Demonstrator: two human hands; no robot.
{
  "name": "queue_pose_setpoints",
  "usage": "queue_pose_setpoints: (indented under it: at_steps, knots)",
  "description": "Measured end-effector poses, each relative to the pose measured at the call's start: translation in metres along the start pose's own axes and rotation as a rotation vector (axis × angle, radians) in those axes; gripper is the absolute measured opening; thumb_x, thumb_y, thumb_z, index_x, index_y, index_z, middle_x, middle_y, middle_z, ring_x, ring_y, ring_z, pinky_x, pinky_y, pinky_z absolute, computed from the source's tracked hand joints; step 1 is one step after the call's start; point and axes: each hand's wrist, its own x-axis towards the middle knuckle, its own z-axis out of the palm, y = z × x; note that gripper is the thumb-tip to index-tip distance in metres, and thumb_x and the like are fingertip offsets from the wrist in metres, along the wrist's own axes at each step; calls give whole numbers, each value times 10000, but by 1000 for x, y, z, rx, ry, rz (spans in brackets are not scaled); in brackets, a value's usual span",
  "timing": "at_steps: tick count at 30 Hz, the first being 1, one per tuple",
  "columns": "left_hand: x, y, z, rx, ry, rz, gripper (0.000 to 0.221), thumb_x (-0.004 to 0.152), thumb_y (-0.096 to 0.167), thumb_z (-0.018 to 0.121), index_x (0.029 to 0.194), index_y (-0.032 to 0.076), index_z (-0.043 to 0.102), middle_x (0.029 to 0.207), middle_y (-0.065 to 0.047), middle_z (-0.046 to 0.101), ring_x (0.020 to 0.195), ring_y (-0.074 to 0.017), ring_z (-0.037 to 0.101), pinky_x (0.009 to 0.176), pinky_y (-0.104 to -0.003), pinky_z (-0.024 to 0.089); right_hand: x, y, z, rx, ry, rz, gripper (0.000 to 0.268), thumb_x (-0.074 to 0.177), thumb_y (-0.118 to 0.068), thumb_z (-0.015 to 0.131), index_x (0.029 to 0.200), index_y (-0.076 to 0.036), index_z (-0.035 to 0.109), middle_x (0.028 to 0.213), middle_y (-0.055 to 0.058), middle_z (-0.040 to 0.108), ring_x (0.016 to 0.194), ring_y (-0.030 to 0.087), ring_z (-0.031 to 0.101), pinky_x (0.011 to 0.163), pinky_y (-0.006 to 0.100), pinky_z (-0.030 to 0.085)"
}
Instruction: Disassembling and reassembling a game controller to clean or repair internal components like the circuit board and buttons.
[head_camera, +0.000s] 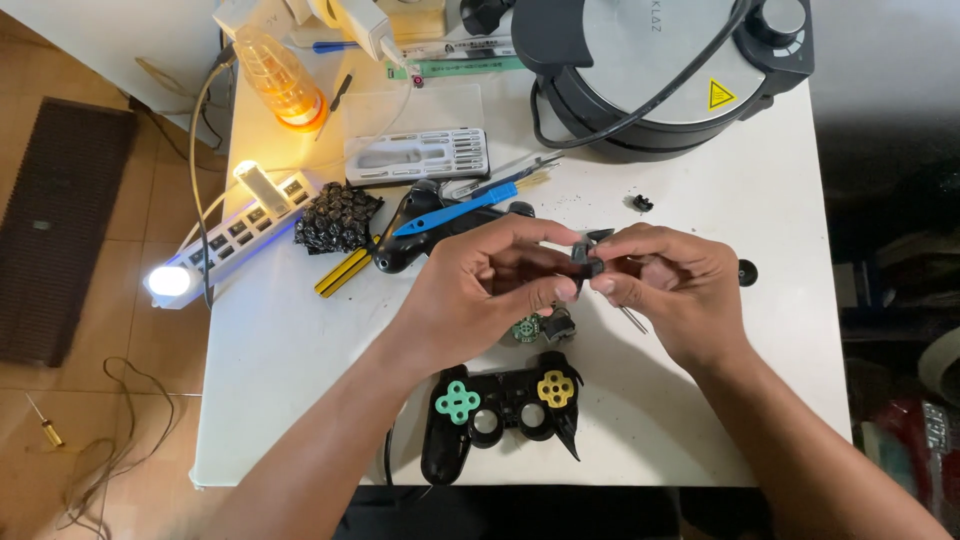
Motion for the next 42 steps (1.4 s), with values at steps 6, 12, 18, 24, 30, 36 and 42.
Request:
queue_pose_setpoints:
  at_steps: [6, 12, 18, 24, 30, 36, 42]
  knots:
    - [1, -1, -8, -148, -105, -18, 408, 887, 188, 768, 1265, 81, 657, 1112, -180, 790, 933, -203, 784, 827, -299, 670, 2, 0, -3, -1, -57, -91, 206, 813, -66, 826, 999, -48, 739, 933, 92, 743, 825, 169, 657, 728, 262, 561]
    - [1, 3, -11, -184, -109, -24, 382, 896, 106, 756, 1262, 60, 652, 1122, -203, 776, 1014, -249, 794, 947, -362, 696, 3, -3, -1, -13, -68, -93, 214, 814, -21, 819, 1011, -34, 736, 888, 101, 730, 763, 165, 634, 701, 254, 536]
    - [1, 2, -15, -119, -102, -4, 357, 923, 82, 732, 1269, 73, 646, 1138, -188, 782, 1017, -245, 803, 900, -321, 694, 3, -9, 4, -34, -82, -104, 270, 808, 69, 814, 1046, -24, 727, 961, 123, 749, 811, 186, 656, 731, 259, 556]
    - [1, -1, -18, -146, -131, 46, 308, 942, 78, 724, 1241, 61, 652, 1139, -182, 767, 1051, -261, 794, 920, -331, 704, 2, -6, 3, -62, -85, -120, 209, 848, 36, 792, 1040, -9, 723, 934, 117, 739, 787, 179, 629, 725, 261, 544]
    - [0, 3, -16, -41, -81, 70, 214, 923, 135, 754, 1119, 50, 744, 989, -99, 783, 889, -164, 786, 820, -236, 664, 2, 0, 0, -179, -48, -209, 197, 858, -32, 812, 1034, -56, 725, 1067, 123, 663, 1015, 199, 619, 847, 282, 557]
    - [1, 11, -11, 184, -40, -37, 207, 846, 180, 825, 1031, 97, 784, 895, -9, 769, 809, -70, 716, 735, -197, 590, -1, -4, 5, -296, -39, -56, 156, 881, 7, 780, 1015, -17, 703, 954, 109, 721, 882, 171, 645, 801, 255, 583]
    - [-16, 33, -13, 429, -36, -159, 122, 913, 196, 750, 1004, 151, 817, 865, 42, 805, 753, -34, 686, 692, -202, 541, -1, -23, 16, -309, -187, 200, 125, 884, -90, 786, 1003, -63, 759, 866, 31, 766, 759, 85, 662, 662, 201, 513]
